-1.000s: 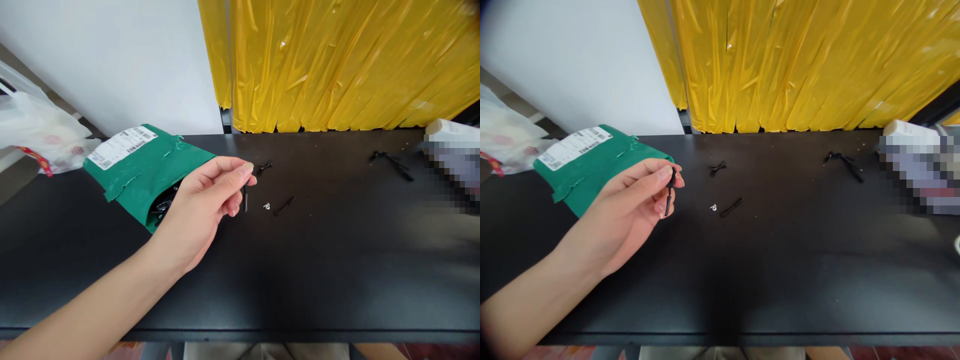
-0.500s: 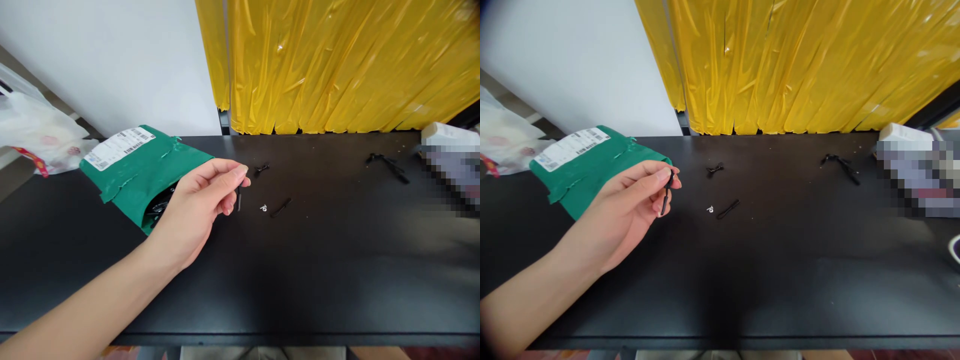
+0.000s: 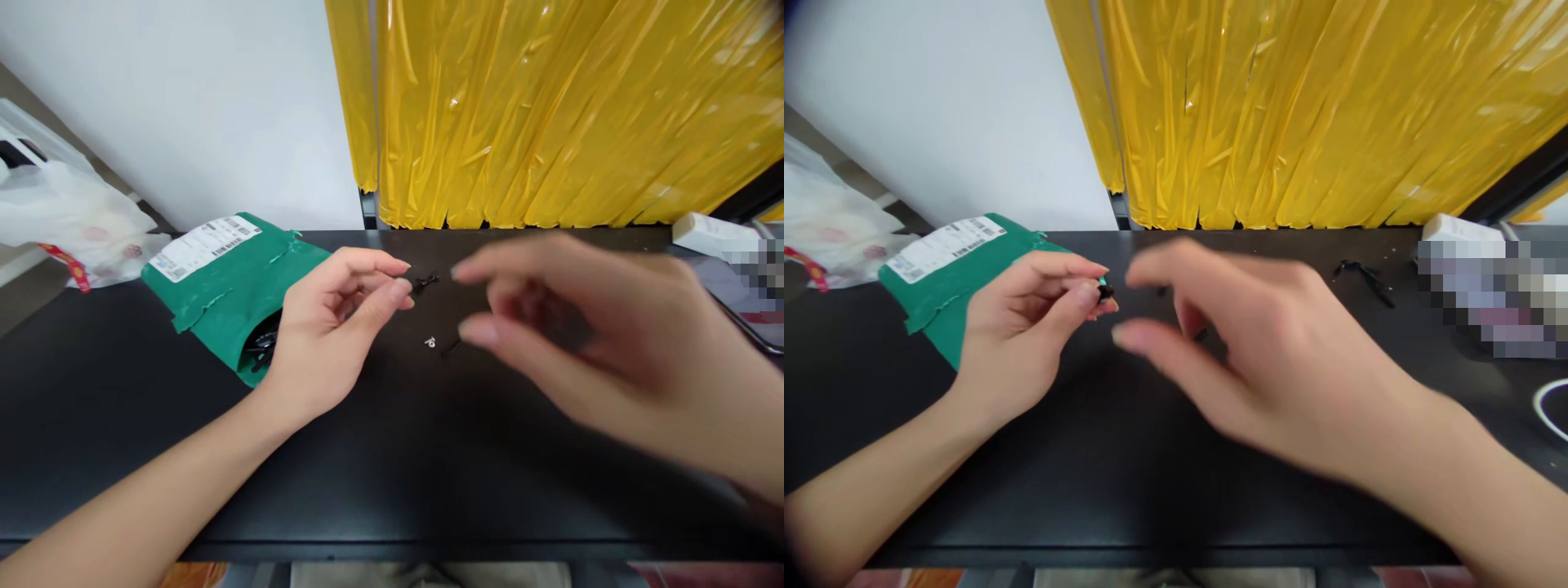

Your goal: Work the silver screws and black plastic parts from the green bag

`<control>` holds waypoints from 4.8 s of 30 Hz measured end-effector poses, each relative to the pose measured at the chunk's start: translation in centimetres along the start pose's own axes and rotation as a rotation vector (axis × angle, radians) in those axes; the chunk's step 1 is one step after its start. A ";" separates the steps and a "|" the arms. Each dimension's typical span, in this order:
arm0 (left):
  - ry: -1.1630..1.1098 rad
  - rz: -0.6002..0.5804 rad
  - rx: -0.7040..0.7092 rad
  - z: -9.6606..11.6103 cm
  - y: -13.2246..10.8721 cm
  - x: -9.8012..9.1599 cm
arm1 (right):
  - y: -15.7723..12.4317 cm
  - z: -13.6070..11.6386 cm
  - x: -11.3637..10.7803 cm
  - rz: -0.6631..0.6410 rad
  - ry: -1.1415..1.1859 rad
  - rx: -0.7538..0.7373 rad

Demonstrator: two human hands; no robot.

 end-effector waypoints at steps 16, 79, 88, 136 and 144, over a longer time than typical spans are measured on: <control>-0.321 -0.170 -0.183 -0.5 -1.0 1.8 | 2.0 3.5 5.5 0.197 0.203 -0.303; 0.152 -0.073 0.117 -0.3 -1.7 1.4 | 1.0 1.7 7.7 0.513 0.236 -0.172; -0.156 -0.104 -0.117 -0.1 -1.1 1.2 | 1.2 1.9 7.8 0.492 0.276 -0.210; -0.209 -0.215 -0.184 -1.3 -0.7 0.5 | 1.1 1.6 7.1 0.447 0.143 -0.248; -0.457 -0.126 -0.278 -1.3 -0.7 1.2 | 1.1 1.2 6.9 0.436 0.199 -0.206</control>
Point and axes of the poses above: each hand's wrist, its own y-axis towards the middle knuckle, its own x-axis out of the palm, z = x × y, the point moved 1 cm from there along y, towards the middle knuckle, and after that the axes turned 11 degrees about x, right-handed, at the moved point
